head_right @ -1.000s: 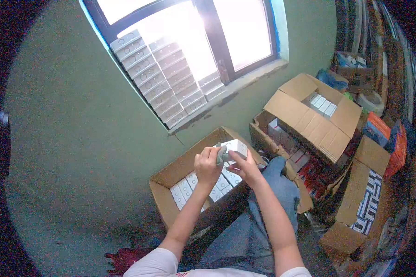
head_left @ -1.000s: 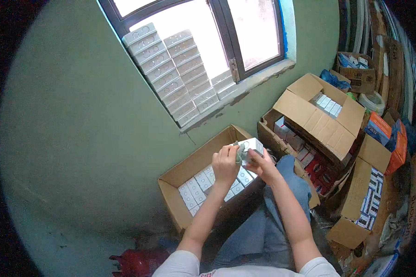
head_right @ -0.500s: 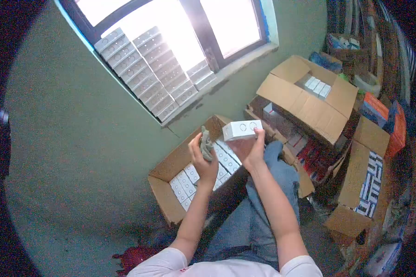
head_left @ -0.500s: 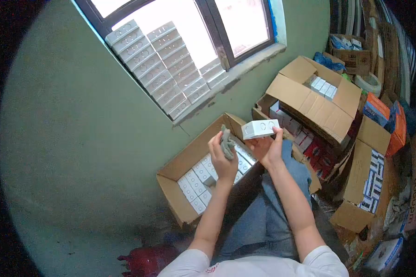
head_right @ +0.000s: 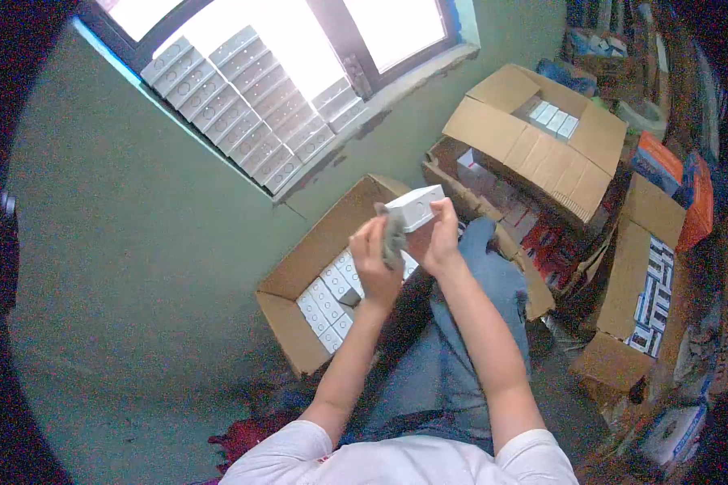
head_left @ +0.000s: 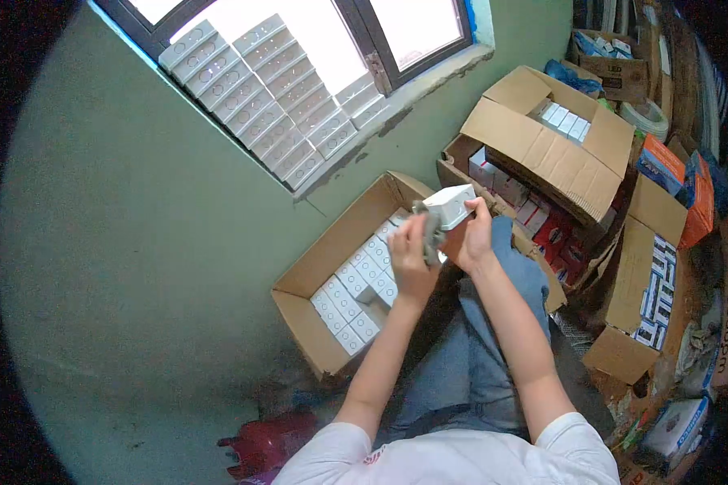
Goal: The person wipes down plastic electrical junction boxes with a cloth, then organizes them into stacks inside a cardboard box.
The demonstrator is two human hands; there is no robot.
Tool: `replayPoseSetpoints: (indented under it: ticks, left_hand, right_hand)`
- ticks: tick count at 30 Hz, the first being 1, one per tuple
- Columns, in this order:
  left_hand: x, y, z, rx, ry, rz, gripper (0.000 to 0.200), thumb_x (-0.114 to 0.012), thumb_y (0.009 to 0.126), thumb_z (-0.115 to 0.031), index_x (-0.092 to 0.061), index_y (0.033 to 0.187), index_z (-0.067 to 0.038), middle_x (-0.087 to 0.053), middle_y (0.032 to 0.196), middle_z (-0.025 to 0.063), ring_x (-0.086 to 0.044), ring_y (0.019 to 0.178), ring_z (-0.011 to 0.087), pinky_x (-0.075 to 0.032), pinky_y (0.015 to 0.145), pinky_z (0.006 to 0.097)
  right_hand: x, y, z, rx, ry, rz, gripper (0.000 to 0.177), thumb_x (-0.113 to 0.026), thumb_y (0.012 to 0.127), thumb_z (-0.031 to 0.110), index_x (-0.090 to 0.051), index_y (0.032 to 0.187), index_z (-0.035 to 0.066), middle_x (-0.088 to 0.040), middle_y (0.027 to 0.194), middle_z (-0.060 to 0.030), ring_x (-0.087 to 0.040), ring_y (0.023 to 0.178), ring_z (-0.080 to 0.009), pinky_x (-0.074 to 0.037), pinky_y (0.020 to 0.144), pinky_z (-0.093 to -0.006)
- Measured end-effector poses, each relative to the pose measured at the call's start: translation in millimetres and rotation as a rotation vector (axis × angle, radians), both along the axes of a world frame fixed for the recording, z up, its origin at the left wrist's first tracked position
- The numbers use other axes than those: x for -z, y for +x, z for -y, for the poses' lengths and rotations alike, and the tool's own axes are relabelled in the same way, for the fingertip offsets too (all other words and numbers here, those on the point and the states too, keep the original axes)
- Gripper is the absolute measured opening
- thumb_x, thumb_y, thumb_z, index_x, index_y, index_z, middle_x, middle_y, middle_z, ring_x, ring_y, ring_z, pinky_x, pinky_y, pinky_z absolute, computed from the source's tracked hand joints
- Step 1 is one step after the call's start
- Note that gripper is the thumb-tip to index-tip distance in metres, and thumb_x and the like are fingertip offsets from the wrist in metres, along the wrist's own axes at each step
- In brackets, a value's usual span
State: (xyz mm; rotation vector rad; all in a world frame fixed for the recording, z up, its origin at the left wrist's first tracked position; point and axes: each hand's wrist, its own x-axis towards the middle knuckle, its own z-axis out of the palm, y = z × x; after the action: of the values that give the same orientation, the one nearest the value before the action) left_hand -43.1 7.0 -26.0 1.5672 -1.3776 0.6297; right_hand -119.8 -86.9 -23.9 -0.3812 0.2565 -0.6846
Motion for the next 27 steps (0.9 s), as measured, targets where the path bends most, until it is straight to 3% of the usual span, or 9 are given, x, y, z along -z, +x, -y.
replayPoseSetpoints:
  ticks: [3,5,7,11,14,16,20,24,27]
  left_hand:
    - [9.1,-10.7,-8.1,0.164,0.114,0.149,0.043,-0.064,0.07,0.0,-0.062,0.114,0.0,-0.06,0.109,0.0163,-0.057,0.097,0.0327,-0.046,0.085,0.0414]
    - [16.9,-11.7,-7.6,0.227,0.128,0.173,0.041,-0.064,0.071,0.001,-0.064,0.112,0.001,-0.061,0.11,0.0157,-0.058,0.096,0.0319,-0.047,0.084,0.0397]
    - [18.8,-7.6,-5.1,0.148,0.113,0.082,0.042,-0.064,0.071,0.001,-0.063,0.112,0.001,-0.061,0.11,0.0159,-0.058,0.095,0.0323,-0.047,0.084,0.0394]
    - [20.2,-10.8,-2.5,0.112,0.085,-0.015,0.044,-0.062,0.072,0.003,-0.061,0.116,0.001,-0.06,0.112,0.0169,-0.058,0.098,0.0341,-0.048,0.085,0.0405]
    - [18.9,-15.3,-4.3,0.234,0.131,0.026,0.046,-0.063,0.072,0.003,-0.061,0.118,0.001,-0.061,0.111,0.0172,-0.059,0.099,0.0347,-0.048,0.087,0.0408]
    - [19.8,-9.8,-3.5,0.242,0.116,0.031,0.048,-0.063,0.07,0.004,-0.06,0.118,0.001,-0.061,0.111,0.0173,-0.059,0.099,0.0345,-0.048,0.087,0.0404]
    - [12.7,-7.1,-6.9,0.026,0.089,-0.098,0.046,-0.064,0.069,0.005,-0.061,0.115,0.002,-0.061,0.109,0.0172,-0.059,0.099,0.0337,-0.048,0.087,0.0405]
    - [4.2,-15.8,-9.9,0.216,0.175,0.043,0.043,-0.065,0.069,0.003,-0.063,0.111,0.001,-0.06,0.108,0.015,-0.058,0.097,0.0312,-0.047,0.085,0.0387]
    - [-0.9,-0.7,-4.2,0.075,0.089,0.033,0.042,-0.066,0.068,0.002,-0.064,0.11,-0.001,-0.06,0.108,0.0143,-0.057,0.095,0.0308,-0.047,0.082,0.0378]
  right_hand:
    - [11.6,-3.7,7.3,-0.014,0.008,0.078,0.056,-0.037,0.085,0.052,-0.056,0.108,0.005,-0.063,0.098,-0.0183,-0.065,0.079,-0.0298,-0.054,0.071,-0.0483]
    - [32.0,4.1,17.8,0.07,0.02,0.004,0.059,-0.036,0.088,0.056,-0.057,0.108,0.005,-0.064,0.096,-0.0169,-0.064,0.077,-0.0296,-0.054,0.07,-0.0455]
    - [27.9,8.4,15.7,0.211,0.144,-0.077,0.063,-0.034,0.092,0.063,-0.058,0.106,0.006,-0.065,0.092,-0.0128,-0.064,0.075,-0.0284,-0.054,0.068,-0.0409]
    - [32.8,11.8,15.5,0.152,0.07,-0.096,0.06,-0.035,0.093,0.065,-0.057,0.112,0.013,-0.064,0.097,-0.0064,-0.062,0.087,-0.0222,-0.051,0.076,-0.0368]
    - [34.8,11.6,13.7,-0.006,0.122,-0.191,0.059,-0.032,0.095,0.062,-0.057,0.114,0.012,-0.063,0.1,-0.0058,-0.062,0.088,-0.0216,-0.051,0.079,-0.0371]
    - [32.6,13.1,6.7,0.016,0.085,-0.179,0.062,-0.029,0.095,0.064,-0.056,0.114,0.011,-0.063,0.1,-0.0067,-0.062,0.088,-0.022,-0.051,0.078,-0.0367]
    - [41.0,20.4,6.0,0.049,0.041,-0.117,0.067,-0.024,0.094,0.067,-0.056,0.114,0.01,-0.063,0.1,-0.008,-0.062,0.088,-0.0219,-0.052,0.075,-0.0362]
    - [30.7,14.1,-0.3,-0.05,0.08,-0.184,0.067,-0.027,0.093,0.069,-0.058,0.109,0.011,-0.063,0.096,-0.0073,-0.062,0.087,-0.0202,-0.052,0.076,-0.0357]
    - [25.5,19.8,-5.1,0.019,-0.054,-0.234,0.069,-0.027,0.093,0.068,-0.057,0.113,0.01,-0.064,0.099,-0.0085,-0.063,0.089,-0.0204,-0.052,0.079,-0.0352]
